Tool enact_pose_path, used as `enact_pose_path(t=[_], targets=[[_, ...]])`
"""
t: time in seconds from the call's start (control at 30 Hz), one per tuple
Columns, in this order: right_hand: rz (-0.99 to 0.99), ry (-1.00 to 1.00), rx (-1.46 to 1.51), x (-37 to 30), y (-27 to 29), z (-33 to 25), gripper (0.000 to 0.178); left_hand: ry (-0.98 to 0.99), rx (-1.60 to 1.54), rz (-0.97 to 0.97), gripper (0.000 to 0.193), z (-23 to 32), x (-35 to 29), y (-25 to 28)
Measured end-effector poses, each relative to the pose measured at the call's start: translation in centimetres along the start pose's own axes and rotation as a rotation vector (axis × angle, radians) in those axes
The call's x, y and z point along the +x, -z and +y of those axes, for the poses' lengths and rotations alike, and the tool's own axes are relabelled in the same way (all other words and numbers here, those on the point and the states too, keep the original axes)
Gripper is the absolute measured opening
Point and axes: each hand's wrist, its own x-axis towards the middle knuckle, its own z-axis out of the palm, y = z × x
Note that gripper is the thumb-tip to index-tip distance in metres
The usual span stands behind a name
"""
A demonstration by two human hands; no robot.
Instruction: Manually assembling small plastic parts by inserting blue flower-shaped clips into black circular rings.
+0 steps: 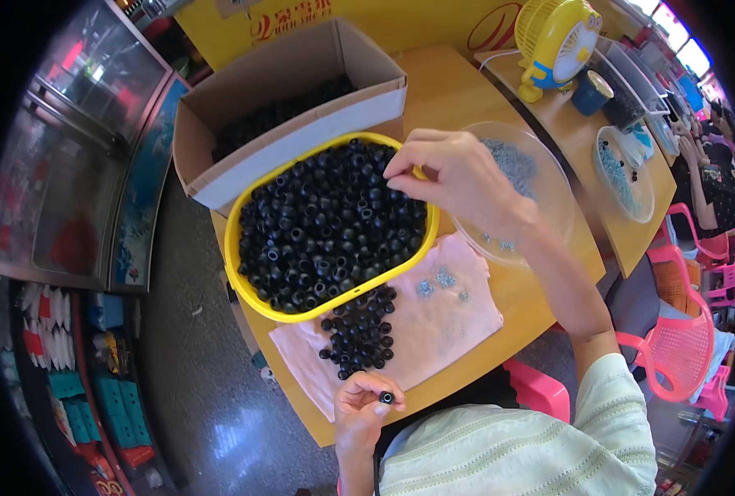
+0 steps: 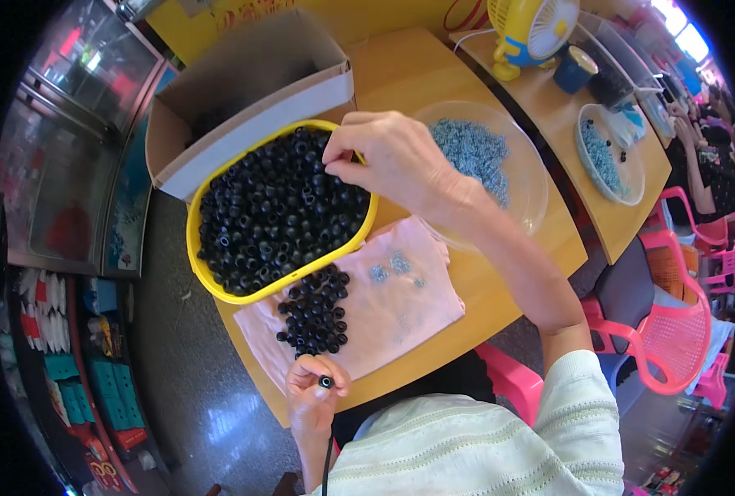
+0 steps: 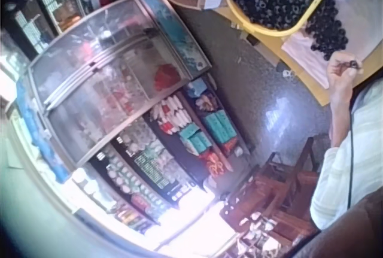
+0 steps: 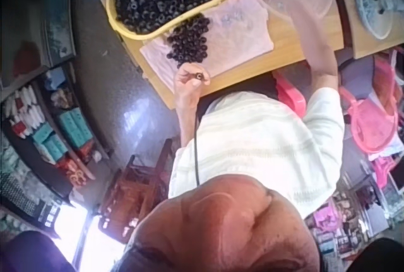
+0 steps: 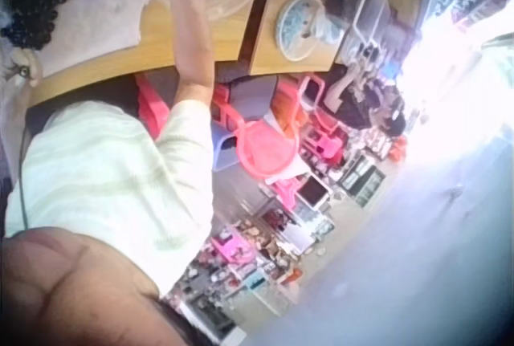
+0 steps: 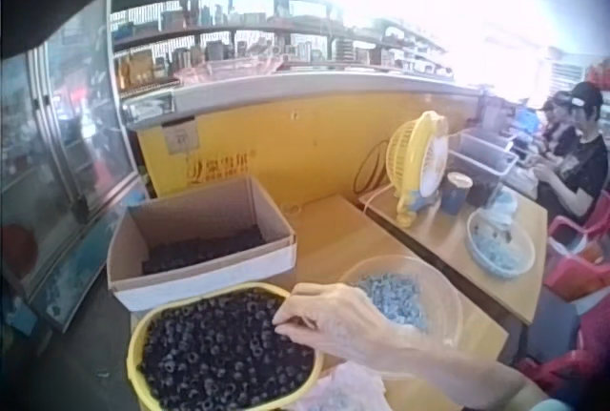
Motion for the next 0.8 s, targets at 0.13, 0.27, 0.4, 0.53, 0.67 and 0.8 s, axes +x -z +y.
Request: enact_pose_path(t=[0.13, 0.27, 0.4, 0.53, 0.67, 0.8], targets=[[0.048, -0.042, -0.210, 0.2, 0.5, -0.3, 0.010, -0.012, 0.002, -0.021, 0.019, -0.1, 0.0, -0.2], [-0.053, -0.119, -0.318, 0.3, 1.0, -1.0, 0.012, -0.025, 0.036, -0.009, 0.020, -0.1, 0.1, -0.4], [-0.086, -0.125, -0.410, 0.3, 0.4, -1.7, 0.016, -0.028, 0.044, -0.025, 0.019, -0.2, 0.3, -0.4], [-0.005, -0.029, -0.498, 0.2, -0.5, -2.1, 0.013, -0.032, 0.053, -0.034, 0.019, -0.2, 0.5, -0.5], [-0.064, -0.092, -0.584, 0.5, -1.0, -3.4, 0.009, -0.031, 0.068, -0.032, 0.018, -0.2, 0.3, -0.5], [-0.150, -0.168, -0.667, 0.7, -1.0, -3.7, 0.010, -0.042, 0.059, -0.037, 0.019, -0.3, -0.1, -0.7]])
